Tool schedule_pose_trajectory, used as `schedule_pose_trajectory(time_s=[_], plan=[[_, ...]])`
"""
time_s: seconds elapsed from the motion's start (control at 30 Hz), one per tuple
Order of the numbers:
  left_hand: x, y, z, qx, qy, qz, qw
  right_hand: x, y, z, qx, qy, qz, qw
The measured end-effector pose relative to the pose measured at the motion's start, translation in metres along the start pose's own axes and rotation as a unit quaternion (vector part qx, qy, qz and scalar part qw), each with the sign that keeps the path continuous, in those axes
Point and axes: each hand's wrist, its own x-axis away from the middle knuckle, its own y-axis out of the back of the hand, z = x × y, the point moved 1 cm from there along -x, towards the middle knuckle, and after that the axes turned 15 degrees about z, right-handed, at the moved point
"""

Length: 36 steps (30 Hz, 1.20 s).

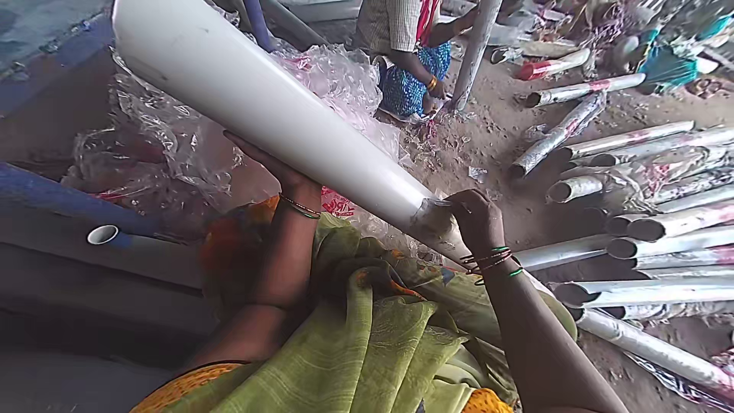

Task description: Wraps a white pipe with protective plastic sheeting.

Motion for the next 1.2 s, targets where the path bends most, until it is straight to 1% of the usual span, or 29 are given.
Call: schedule_pose_trajectory(time_s=[0.1,0.17,0.23,0.3,0.37,0.43,0.5,0.73,0.83,0.97,1.1,1.2], plan=[[0.002,0.003,-0.002,0.058,0.052,0.038,0.996,-0.015,0.001,-0.01,-0.013,-0.007,-0.001,1.0],[0.004,0.007,-0.002,0.063,0.051,0.053,0.995,-0.016,0.001,-0.013,-0.021,-0.004,0.005,1.0],[0.006,0.004,-0.004,0.02,0.023,0.049,0.998,-0.012,0.0,-0.013,-0.016,-0.004,0.012,1.0],[0.006,-0.005,-0.006,-0.075,-0.031,0.021,0.996,-0.004,0.001,-0.009,0.02,-0.004,0.019,1.0],[0.004,-0.009,-0.007,-0.093,-0.044,0.005,0.995,0.004,0.0,-0.009,0.062,0.024,-0.002,0.998],[0.003,-0.012,-0.007,-0.098,-0.046,-0.006,0.994,0.012,-0.003,-0.014,0.09,0.077,-0.042,0.992],[0.002,-0.011,-0.007,-0.102,-0.048,-0.007,0.994,0.02,-0.005,-0.018,0.109,0.115,-0.065,0.985],[0.0,-0.007,-0.005,-0.116,-0.029,-0.018,0.993,0.059,-0.015,-0.023,0.156,0.176,-0.121,0.965],[-0.003,-0.01,-0.005,-0.126,-0.027,-0.03,0.991,0.077,-0.019,-0.021,0.159,0.172,-0.133,0.963],[-0.006,-0.025,-0.003,-0.152,-0.018,-0.054,0.987,0.101,-0.021,-0.031,0.149,0.154,-0.153,0.965],[-0.01,-0.021,0.003,-0.131,-0.004,-0.055,0.99,0.125,-0.024,-0.04,0.146,0.133,-0.148,0.969],[-0.011,-0.02,0.003,-0.137,-0.001,-0.053,0.989,0.137,-0.026,-0.041,0.143,0.123,-0.15,0.97]])
